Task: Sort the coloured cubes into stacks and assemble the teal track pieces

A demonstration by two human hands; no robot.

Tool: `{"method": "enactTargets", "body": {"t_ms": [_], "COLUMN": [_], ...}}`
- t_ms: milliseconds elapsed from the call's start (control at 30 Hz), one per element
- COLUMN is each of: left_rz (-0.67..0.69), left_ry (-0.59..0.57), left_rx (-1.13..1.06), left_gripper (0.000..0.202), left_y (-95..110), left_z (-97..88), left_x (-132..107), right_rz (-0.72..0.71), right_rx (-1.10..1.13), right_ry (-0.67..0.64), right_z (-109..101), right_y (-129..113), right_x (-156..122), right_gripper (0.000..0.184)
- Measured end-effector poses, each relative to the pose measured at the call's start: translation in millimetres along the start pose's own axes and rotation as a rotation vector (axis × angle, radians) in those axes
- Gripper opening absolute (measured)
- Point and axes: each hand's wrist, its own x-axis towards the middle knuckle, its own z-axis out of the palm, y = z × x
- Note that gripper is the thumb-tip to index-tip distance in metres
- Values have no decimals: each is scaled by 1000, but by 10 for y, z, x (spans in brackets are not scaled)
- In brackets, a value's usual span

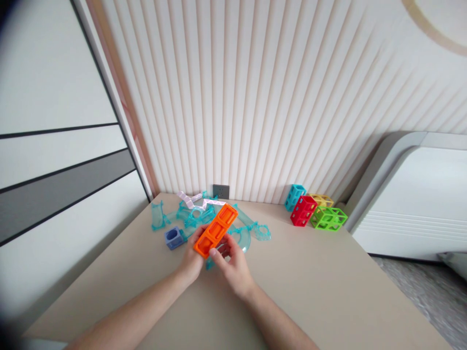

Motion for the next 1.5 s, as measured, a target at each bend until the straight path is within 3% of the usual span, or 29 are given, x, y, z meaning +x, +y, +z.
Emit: {"method": "enactTargets", "body": {"t_ms": [233,433,667,933,1500], "left_rz": [-10,-10,-24,-37,-34], "left_ry": [-194,-375,-248,-146,-182], "left_rx": [26,-119,-29,-43,-72], "left_gripper": [44,59,42,46,45], "left_y": [21,86,151,64,156], "left_z": [22,-46,-50,-54,-16], "left_x": [-10,8,100,86,72], "right_rz": [-45,-86,-149,-65,-179], "right_rx": [74,-10,-221,-137,-229], "right_ry": [161,249,183,196,249], "right_z": [-51,-182,-219,-188,-194], "right_y": [-72,-18,23,-13,-50], "right_x": [65,114,108,126,97], "right_gripper": [46,46,48,45,34]}}
